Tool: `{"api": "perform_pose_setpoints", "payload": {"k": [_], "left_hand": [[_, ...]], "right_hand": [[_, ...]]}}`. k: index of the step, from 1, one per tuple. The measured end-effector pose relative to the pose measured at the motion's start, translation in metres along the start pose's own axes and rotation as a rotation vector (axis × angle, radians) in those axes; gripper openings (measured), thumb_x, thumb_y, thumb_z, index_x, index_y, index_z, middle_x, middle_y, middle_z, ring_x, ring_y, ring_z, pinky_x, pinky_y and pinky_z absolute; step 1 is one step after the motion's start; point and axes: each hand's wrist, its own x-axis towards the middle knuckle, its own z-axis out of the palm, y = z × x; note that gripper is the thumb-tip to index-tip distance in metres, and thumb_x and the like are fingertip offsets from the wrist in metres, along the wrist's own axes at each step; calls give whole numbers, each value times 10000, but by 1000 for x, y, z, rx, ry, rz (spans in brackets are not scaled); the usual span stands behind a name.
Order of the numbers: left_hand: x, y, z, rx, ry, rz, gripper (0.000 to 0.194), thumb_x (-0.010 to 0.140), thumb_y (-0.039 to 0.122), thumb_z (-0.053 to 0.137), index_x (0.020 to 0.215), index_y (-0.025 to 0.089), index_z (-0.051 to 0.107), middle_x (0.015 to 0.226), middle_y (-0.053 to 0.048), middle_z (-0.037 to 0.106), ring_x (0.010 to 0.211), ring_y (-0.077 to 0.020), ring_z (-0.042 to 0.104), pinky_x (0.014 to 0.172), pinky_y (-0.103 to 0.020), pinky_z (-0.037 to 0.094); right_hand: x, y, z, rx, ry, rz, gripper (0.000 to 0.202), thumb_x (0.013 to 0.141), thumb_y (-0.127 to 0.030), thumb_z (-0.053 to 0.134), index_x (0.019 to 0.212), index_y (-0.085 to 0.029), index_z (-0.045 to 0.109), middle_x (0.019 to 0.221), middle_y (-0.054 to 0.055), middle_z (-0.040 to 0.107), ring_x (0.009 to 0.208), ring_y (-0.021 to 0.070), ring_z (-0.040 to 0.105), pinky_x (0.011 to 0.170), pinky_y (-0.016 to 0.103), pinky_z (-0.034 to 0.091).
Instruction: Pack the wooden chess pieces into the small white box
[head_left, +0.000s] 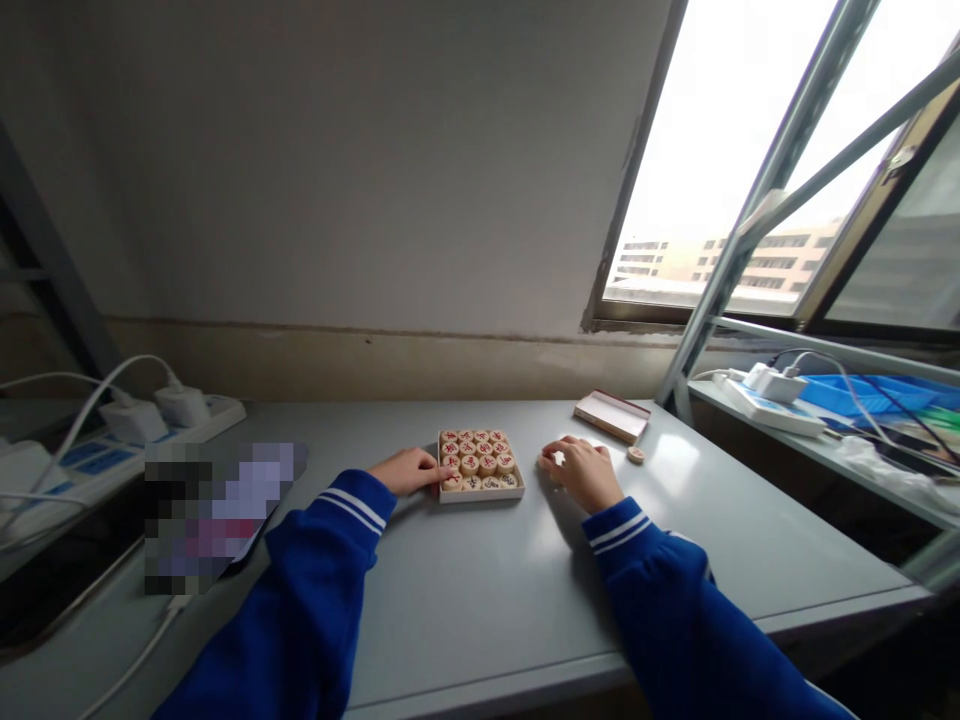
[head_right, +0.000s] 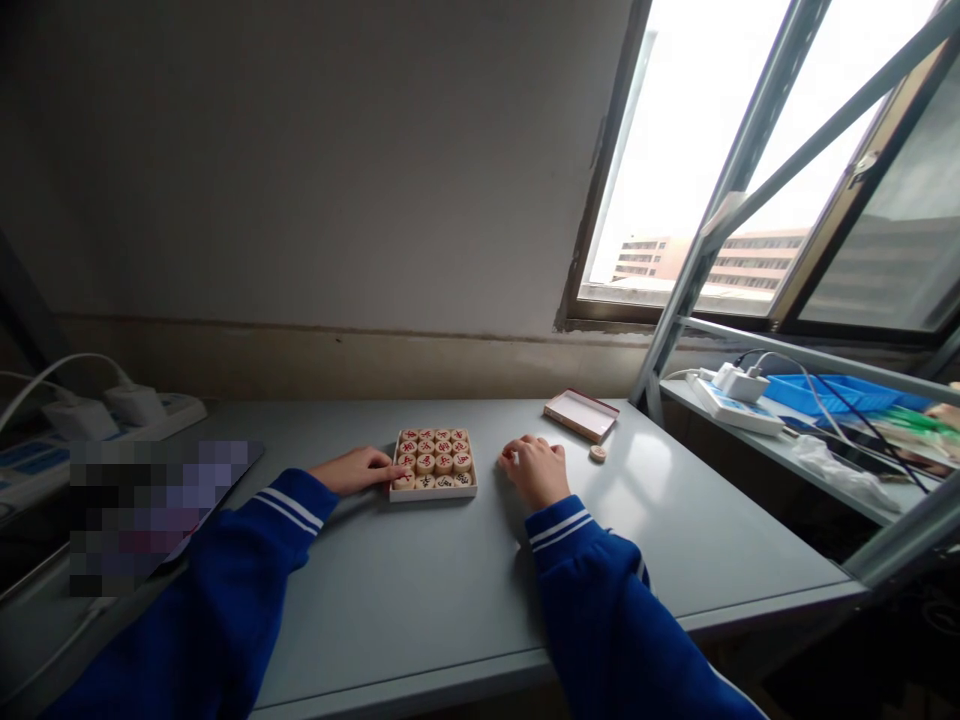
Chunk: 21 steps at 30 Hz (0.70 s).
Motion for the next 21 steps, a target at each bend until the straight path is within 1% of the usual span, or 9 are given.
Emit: {"api": "perform_pose_setpoints", "payload": {"k": [3,6,8,10,12,13,15,18,21], "left_hand": [[1,-1,1,-5,17,5,603,624,692,434,586,119,618,529,2,499,534,-119,389,533,-251,251],[1,-2,2,12,29,-6,606,631,696,416,575,124,608,519,5,482,524,-117,383,528,-253,251],[1,-2,2,33,20,-14,606,630,704,402,565,134,595,509,10,461,511,-115,374,522,-254,250],[2,-2,2,34,12,-9,595,641,700,386,551,145,582,492,16,440,500,-115,370,524,-254,257],[3,-3,2,11,15,-6,579,662,681,370,533,152,565,482,16,435,498,-116,379,537,-253,271],[4,-4,2,-1,21,-5,570,671,669,364,518,152,553,480,14,439,501,-117,387,547,-253,280],[6,-6,3,-20,32,-1,546,679,640,367,489,153,525,477,9,444,506,-119,398,565,-256,294],[9,-9,3,-73,19,11,486,691,571,368,467,158,493,479,3,449,514,-121,403,585,-258,313],[10,-10,2,-96,-20,32,393,691,464,366,456,167,471,488,-1,450,525,-122,401,600,-255,322]], "right_hand": [[-1,-2,0,26,-10,-19,200,766,-388,526,802,-238,653,903,56,617,883,227,527,701,356,316],[0,-1,1,43,-30,-19,174,748,-372,553,809,-245,655,882,48,609,869,218,530,690,338,317],[1,-1,1,72,5,-23,179,758,-374,540,819,-249,652,858,39,605,841,204,534,690,332,317],[1,-4,0,145,75,-53,222,776,-411,506,868,-261,641,849,27,599,810,183,535,688,320,321],[1,-12,-2,235,125,-126,281,791,-457,464,938,-273,619,833,19,588,787,161,530,682,302,327],[-1,-19,-3,266,128,-172,303,795,-473,449,961,-275,609,818,15,582,782,153,527,679,294,327],[-4,-34,-3,285,108,-264,317,801,-485,433,973,-276,598,811,10,578,788,145,521,688,289,322],[-9,-54,-1,269,60,-389,287,811,-470,430,968,-285,584,887,6,589,823,142,516,707,295,306],[-13,-64,4,262,38,-467,265,817,-445,438,978,-280,569,959,14,591,892,154,505,710,299,292]]}}
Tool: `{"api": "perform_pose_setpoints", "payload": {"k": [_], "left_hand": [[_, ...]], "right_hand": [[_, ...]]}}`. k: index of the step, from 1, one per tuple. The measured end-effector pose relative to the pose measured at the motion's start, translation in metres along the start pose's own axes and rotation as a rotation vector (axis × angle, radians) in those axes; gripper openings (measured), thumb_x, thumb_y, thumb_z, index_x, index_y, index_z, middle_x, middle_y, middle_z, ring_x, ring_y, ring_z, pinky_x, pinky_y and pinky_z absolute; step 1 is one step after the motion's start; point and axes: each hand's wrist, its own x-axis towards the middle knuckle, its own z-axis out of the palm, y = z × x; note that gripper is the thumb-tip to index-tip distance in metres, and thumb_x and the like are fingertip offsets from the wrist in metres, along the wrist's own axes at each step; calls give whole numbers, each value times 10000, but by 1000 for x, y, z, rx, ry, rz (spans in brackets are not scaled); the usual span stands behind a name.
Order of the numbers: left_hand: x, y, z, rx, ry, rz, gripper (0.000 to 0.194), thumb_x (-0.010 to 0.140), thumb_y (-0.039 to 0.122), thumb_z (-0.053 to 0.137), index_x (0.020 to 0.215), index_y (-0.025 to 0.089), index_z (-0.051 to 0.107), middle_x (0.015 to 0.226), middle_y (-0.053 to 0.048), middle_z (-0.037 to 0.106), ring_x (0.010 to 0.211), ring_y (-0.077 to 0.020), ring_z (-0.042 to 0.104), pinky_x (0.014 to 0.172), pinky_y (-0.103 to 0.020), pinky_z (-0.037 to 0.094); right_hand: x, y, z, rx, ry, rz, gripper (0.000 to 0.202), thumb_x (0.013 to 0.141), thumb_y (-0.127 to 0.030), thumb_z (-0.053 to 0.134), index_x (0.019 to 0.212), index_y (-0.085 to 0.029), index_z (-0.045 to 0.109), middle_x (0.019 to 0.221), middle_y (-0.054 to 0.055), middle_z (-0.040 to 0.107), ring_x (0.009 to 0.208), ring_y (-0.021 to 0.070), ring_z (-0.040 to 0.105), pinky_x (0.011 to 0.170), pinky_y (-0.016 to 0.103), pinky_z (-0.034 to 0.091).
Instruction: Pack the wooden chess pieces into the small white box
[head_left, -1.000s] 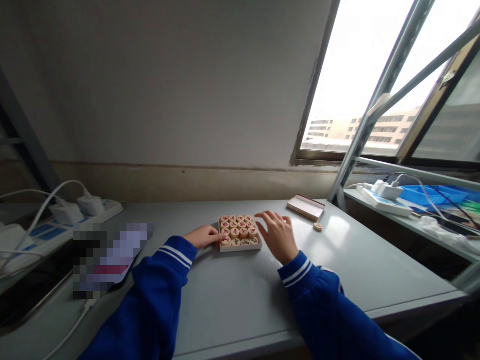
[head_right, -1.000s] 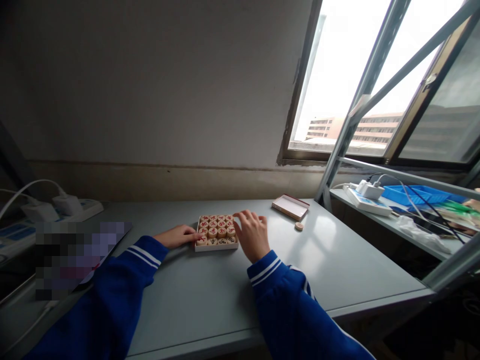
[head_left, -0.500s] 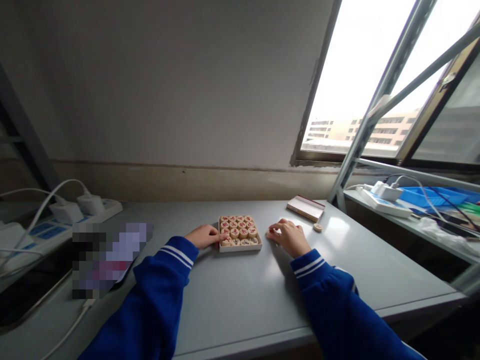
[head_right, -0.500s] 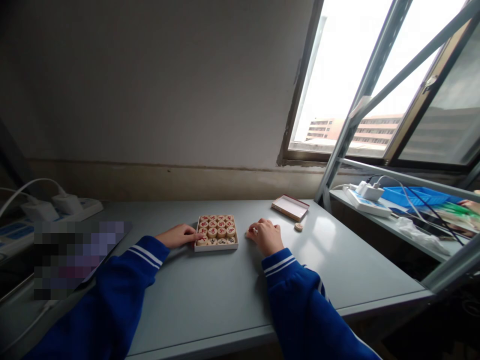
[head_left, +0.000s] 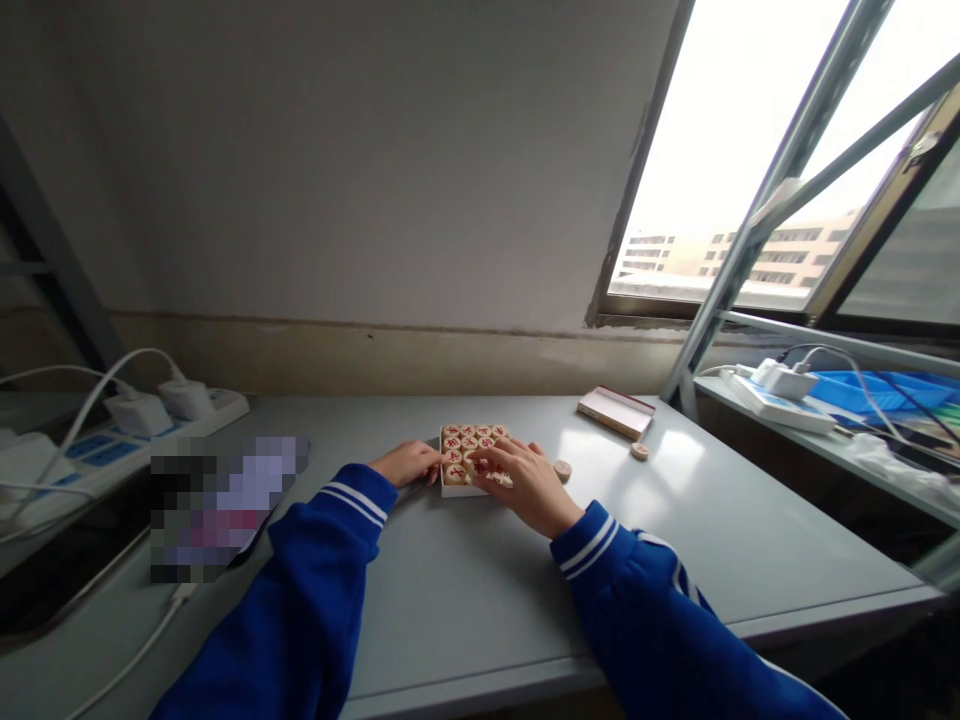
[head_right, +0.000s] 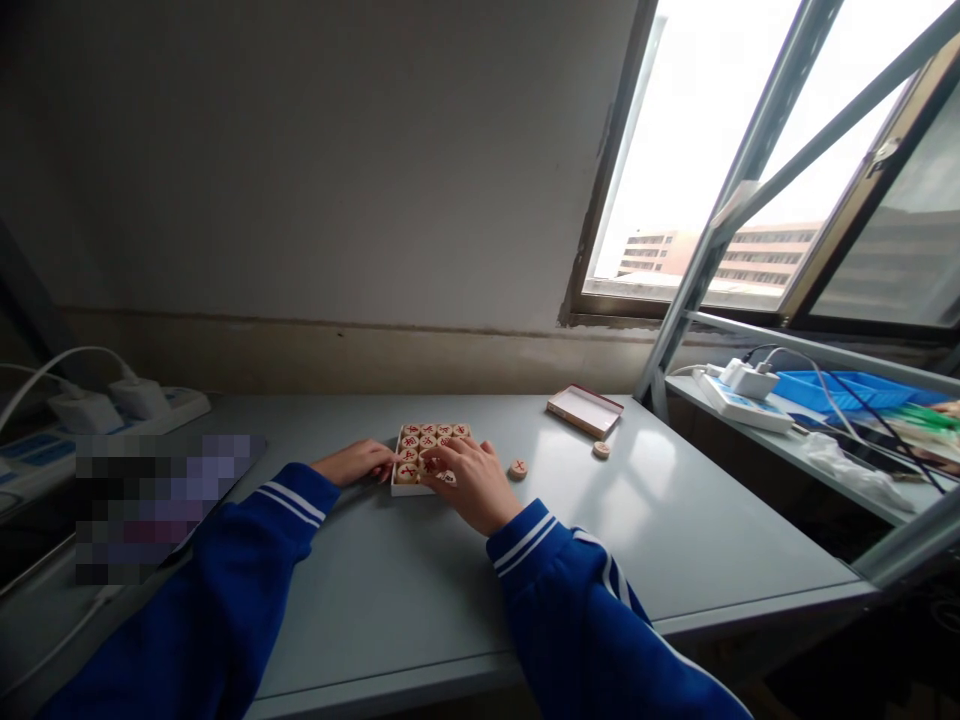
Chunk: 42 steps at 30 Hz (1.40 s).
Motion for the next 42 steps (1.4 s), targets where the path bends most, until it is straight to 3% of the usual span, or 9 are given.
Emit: {"api": "perform_pose_setpoints", "payload": {"k": [4,13,17,20,23,26,29,33,42], "left_hand": [[-1,2,-2,43,-23,9,289,641,391,406,487,163,493,509,3,469,541,-125,409,598,-252,314],[-2,2,0,85,-7,-10,324,629,409,397,453,158,502,456,15,438,491,-111,369,549,-255,285],[-2,1,0,83,4,-23,324,623,413,403,446,162,504,440,19,421,506,-116,383,574,-254,297],[-3,3,0,84,0,-29,320,623,404,403,445,161,511,438,18,423,509,-117,384,573,-253,299],[-2,2,1,85,6,-17,309,623,382,401,443,160,518,444,14,436,516,-118,395,577,-251,305],[-1,1,1,79,10,-13,312,626,379,399,443,158,525,449,12,449,513,-117,399,580,-249,311],[0,-1,2,71,5,-8,320,628,380,396,440,157,526,454,8,464,503,-114,397,574,-250,312],[-1,-1,2,47,8,14,309,626,362,392,457,153,544,469,3,489,519,-115,408,581,-245,314],[-2,2,2,59,0,-9,329,638,376,394,471,147,561,474,-3,502,508,-113,388,563,-245,308]], "right_hand": [[-2,1,3,5,1,-15,268,824,-436,429,984,-266,562,986,18,599,899,157,508,702,301,281],[-4,5,-7,-36,52,-5,207,842,-332,424,960,-259,577,883,10,629,811,141,531,686,294,279],[-17,32,-21,-232,138,213,205,803,-342,478,946,-241,584,913,29,607,841,179,522,700,315,301],[-31,62,-25,-253,37,351,192,754,-333,534,893,-215,595,919,46,586,840,201,525,664,307,337],[-38,78,-24,-126,-53,330,123,760,-288,516,766,-194,595,820,36,571,733,155,529,651,280,371],[-32,70,-24,29,27,287,177,763,-355,510,789,-198,588,777,20,563,640,122,503,637,269,387],[-21,46,-22,144,42,224,263,778,-429,478,905,-222,580,804,9,574,601,102,481,615,263,377],[-12,19,-15,75,11,158,270,770,-473,482,919,-272,584,822,-11,600,718,131,514,685,300,323],[-15,16,-13,8,61,118,211,820,-399,448,939,-283,578,845,-14,627,795,140,518,733,319,271]]}}
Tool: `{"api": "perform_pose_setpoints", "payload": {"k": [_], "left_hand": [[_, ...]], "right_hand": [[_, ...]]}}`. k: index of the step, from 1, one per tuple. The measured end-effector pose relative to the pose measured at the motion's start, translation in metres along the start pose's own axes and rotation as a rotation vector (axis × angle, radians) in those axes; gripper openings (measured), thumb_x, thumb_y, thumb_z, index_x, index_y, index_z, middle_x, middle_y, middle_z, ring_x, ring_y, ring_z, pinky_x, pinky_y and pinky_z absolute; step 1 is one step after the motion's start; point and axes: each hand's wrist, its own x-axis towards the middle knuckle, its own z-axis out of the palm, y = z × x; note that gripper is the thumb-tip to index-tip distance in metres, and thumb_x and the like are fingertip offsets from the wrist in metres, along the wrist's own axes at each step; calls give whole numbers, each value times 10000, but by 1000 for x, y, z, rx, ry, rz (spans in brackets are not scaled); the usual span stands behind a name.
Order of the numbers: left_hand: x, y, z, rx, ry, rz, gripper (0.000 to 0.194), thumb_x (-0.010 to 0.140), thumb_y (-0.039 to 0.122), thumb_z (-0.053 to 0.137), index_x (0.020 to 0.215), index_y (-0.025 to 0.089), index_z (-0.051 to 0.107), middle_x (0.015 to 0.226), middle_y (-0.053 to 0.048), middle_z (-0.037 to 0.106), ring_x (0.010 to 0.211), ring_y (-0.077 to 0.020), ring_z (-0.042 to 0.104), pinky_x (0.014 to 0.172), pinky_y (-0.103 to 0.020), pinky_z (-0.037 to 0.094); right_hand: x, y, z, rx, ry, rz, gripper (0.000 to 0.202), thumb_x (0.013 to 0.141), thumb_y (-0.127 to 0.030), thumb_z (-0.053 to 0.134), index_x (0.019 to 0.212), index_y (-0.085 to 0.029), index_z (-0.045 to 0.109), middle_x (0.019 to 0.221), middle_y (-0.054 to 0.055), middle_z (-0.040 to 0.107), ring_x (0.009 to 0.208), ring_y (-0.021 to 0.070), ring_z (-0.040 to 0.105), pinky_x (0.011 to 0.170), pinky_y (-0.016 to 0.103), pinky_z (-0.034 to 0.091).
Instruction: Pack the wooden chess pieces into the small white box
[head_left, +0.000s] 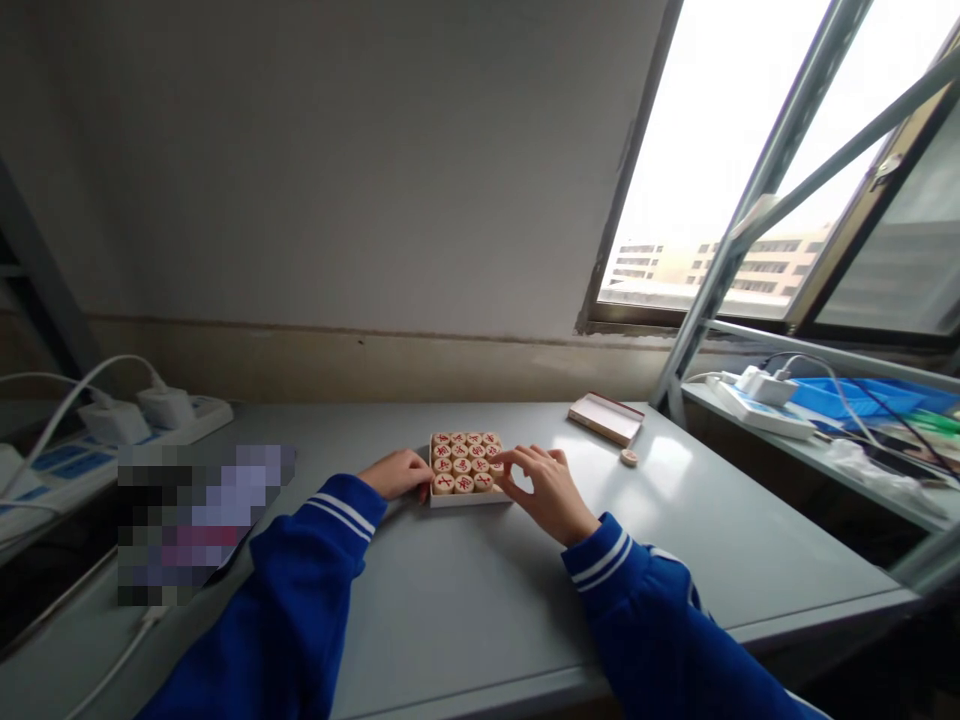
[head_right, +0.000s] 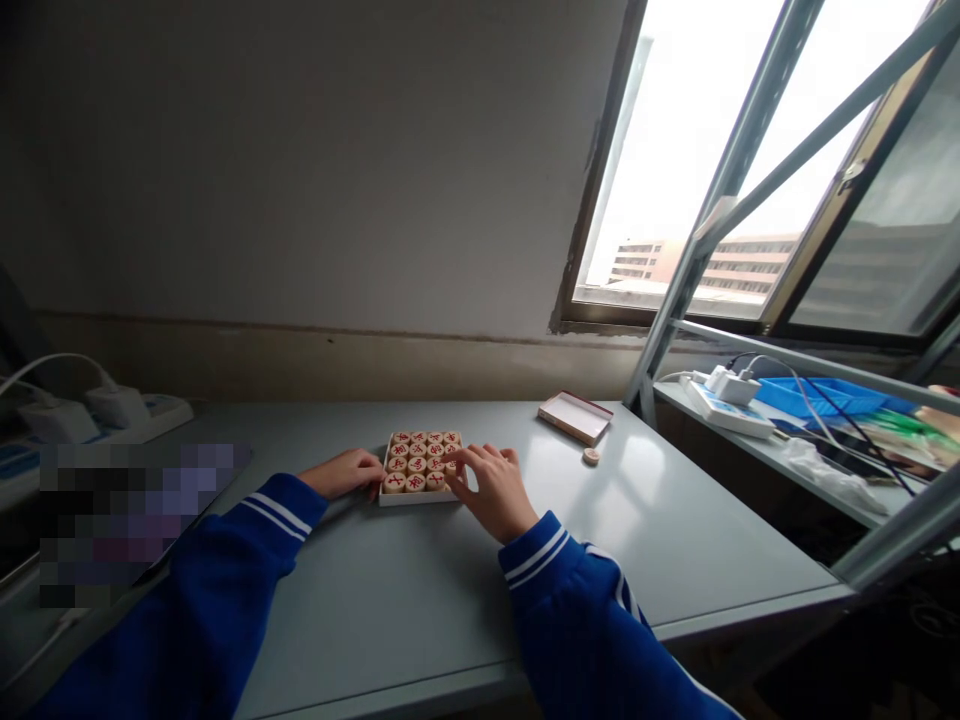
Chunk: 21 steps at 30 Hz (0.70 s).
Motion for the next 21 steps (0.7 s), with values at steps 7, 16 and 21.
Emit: {"api": "perform_pose_setpoints", "payload": {"k": [7,16,21], "left_hand": [[-2,3,-1,21,5,-12,329,635,380,392,482,150,570,518,-16,549,546,-128,421,573,-245,310],[1,-1,-1,26,4,-3,362,631,425,404,501,151,601,531,-18,561,568,-143,452,587,-248,320],[1,-1,-2,33,28,4,361,625,432,415,503,150,604,518,-9,536,559,-138,447,596,-249,321]], "right_hand": [[-17,75,-21,-378,167,282,239,772,-251,479,986,-215,581,1020,75,576,963,239,487,765,379,321],[-48,150,-40,-307,70,566,175,753,-329,456,810,-213,574,904,47,626,891,230,545,808,465,352],[-33,96,-25,-61,47,288,258,753,-378,509,964,-244,571,878,-1,637,796,164,567,789,361,360]]}}
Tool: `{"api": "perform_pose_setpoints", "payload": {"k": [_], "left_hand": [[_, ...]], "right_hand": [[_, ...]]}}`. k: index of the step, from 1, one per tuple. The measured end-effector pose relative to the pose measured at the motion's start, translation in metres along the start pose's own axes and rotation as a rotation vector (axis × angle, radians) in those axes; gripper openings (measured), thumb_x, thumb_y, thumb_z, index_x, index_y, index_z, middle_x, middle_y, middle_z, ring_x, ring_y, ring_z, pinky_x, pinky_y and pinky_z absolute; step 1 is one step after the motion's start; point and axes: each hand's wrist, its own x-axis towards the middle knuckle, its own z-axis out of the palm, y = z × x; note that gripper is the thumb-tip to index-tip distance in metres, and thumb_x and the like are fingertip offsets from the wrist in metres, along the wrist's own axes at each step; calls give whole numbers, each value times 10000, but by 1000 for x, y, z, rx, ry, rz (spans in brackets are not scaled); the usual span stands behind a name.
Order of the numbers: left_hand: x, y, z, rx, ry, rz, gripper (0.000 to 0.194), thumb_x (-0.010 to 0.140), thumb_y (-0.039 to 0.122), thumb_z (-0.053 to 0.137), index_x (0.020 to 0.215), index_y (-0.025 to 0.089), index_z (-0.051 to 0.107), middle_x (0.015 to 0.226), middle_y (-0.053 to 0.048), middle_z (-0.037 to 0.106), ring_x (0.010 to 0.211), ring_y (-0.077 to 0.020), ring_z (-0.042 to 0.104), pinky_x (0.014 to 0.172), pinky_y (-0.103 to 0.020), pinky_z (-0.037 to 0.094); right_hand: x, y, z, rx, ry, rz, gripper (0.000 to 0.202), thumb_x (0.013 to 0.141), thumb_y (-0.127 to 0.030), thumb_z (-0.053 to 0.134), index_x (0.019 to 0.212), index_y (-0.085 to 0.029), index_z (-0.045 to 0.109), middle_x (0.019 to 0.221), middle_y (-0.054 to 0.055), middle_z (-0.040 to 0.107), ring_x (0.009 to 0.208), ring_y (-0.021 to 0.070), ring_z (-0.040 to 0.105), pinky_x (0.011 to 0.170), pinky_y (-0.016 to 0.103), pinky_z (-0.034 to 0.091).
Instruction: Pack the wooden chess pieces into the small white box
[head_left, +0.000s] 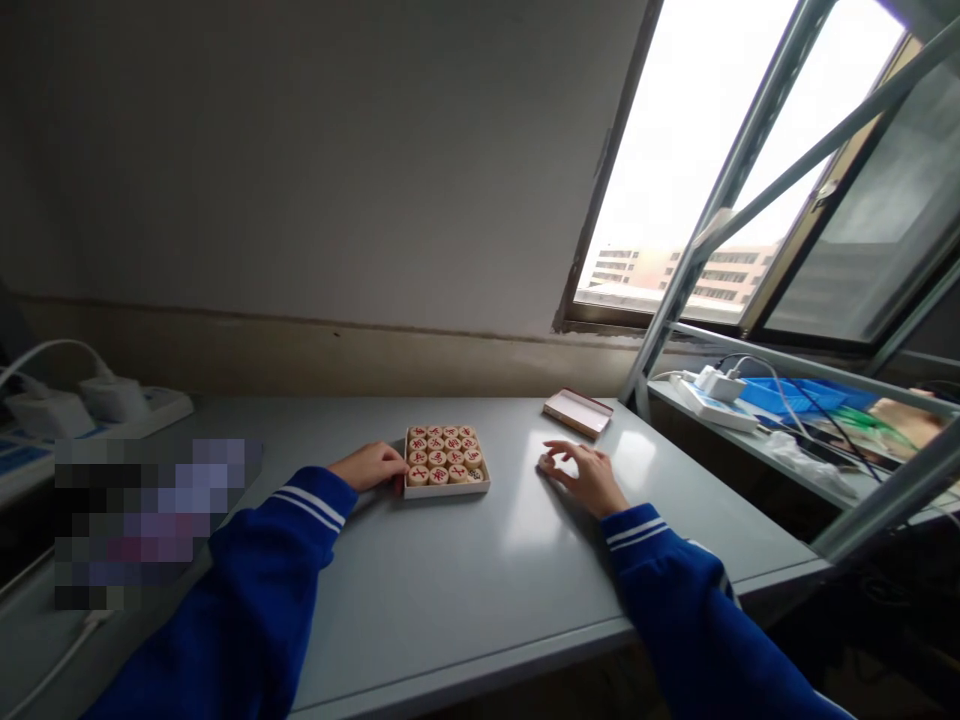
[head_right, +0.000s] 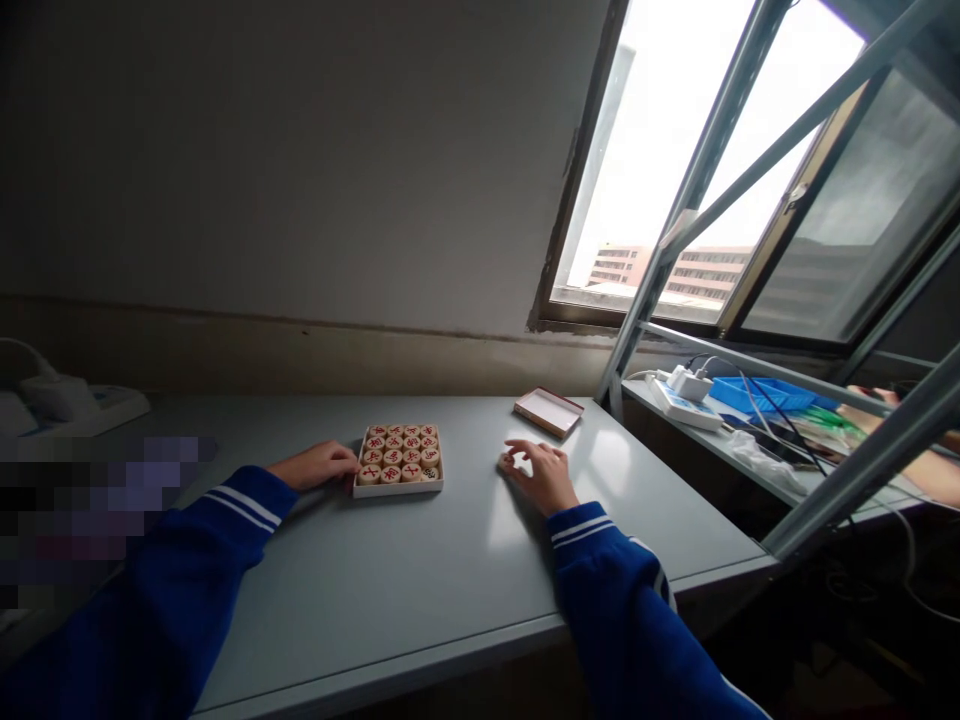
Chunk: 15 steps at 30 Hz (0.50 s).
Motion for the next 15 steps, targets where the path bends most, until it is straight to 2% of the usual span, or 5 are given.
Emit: {"api": "perform_pose_setpoints", "payload": {"k": [2,4,7,10,15], "left_hand": [[0,0,0,-6,-3,6,355,624,429,415,508,149,601,519,-10,534,559,-139,446,594,-248,322],[0,-1,0,-9,-15,17,352,626,426,415,512,149,599,521,-11,536,561,-138,445,595,-247,324],[1,-2,0,-16,-27,30,354,637,420,406,517,150,600,525,-10,541,557,-134,441,601,-246,329],[1,-4,1,-16,-25,36,357,644,420,403,518,152,603,528,-9,545,558,-133,446,608,-244,333],[2,-5,1,-12,-9,36,341,640,402,419,510,152,611,518,-11,547,559,-133,450,600,-242,332]], "right_hand": [[-1,-28,7,58,13,-115,273,763,-382,517,1007,-271,566,905,-6,634,854,167,547,819,365,331],[-1,-52,14,121,-6,-186,234,760,-400,530,953,-281,589,895,-12,635,869,165,531,836,365,307],[0,-75,21,175,-37,-212,234,735,-444,550,888,-274,599,877,-11,632,865,167,515,855,374,278],[0,-81,25,174,-40,-178,265,728,-470,546,905,-277,589,938,-6,613,912,180,491,861,385,260],[2,-77,27,179,-117,-152,269,717,-442,568,943,-298,583,964,-11,596,913,179,481,832,368,277]]}}
